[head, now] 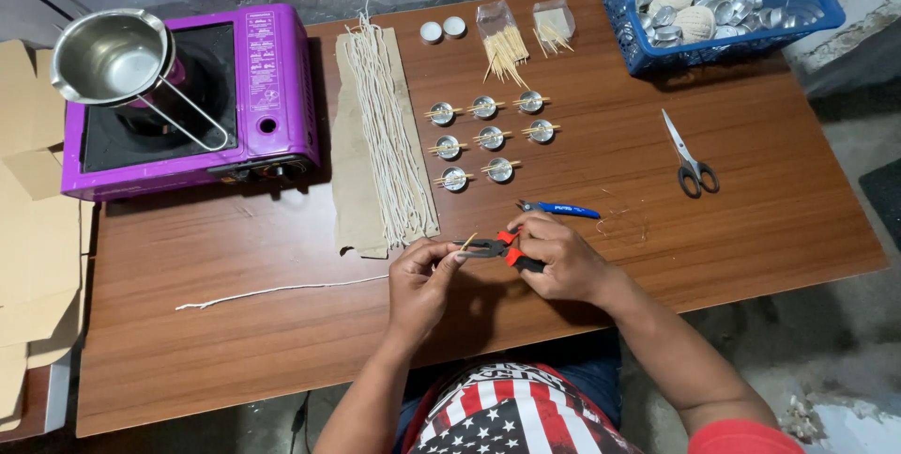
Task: Cutting candle wicks to length and assembling them with metal wick tabs using pliers and cutters.
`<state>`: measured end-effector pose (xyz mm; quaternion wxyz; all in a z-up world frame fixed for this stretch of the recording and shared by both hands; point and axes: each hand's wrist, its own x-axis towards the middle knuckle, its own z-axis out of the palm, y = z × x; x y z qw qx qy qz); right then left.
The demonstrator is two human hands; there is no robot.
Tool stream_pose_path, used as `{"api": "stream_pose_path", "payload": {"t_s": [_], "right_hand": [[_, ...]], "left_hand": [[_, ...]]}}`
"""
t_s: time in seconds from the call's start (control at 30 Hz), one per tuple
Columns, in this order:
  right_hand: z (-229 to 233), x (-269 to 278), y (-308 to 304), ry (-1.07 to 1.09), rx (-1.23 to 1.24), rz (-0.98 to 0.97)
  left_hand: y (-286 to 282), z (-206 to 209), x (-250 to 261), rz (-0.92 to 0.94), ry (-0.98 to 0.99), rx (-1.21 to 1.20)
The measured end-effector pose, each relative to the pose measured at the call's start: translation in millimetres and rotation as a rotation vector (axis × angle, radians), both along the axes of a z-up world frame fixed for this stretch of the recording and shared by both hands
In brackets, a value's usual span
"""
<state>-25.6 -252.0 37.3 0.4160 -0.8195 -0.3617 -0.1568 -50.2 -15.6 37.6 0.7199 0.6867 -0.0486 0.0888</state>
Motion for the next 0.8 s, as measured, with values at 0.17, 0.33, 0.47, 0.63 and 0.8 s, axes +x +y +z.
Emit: {"api": "stream_pose_path", "payload": {"t_s": [0.17,0.33,0.47,0.63,0.8], "right_hand": [[-9.5,0.5,0.4,0.022,-0.019,-0.034],[-16.6,5.0,-2.1,-0.063,-0.023,-0.033],[-8.8,1.8,-0.2,-0.054,-0.049,-0.039],[-37.3,3.2,-10.5,-0.049,-0.044,-0.033],[2.6,-0.4,1.5,-0.09,-0.03,-0.008]], "left_hand": [[1.2,-2.1,1.1,0.002,0.0,-0.003],[2.3,-2.8,1.9,0.003,0.007,-0.002],[3.1,-5.8,1.5,0.008,-0.01,0.01],[1.3,0.3,-2.4,-0.002,-0.015,-0.015],[1.3,7.3,-3.4,0.005,-0.028,-0.01]]}}
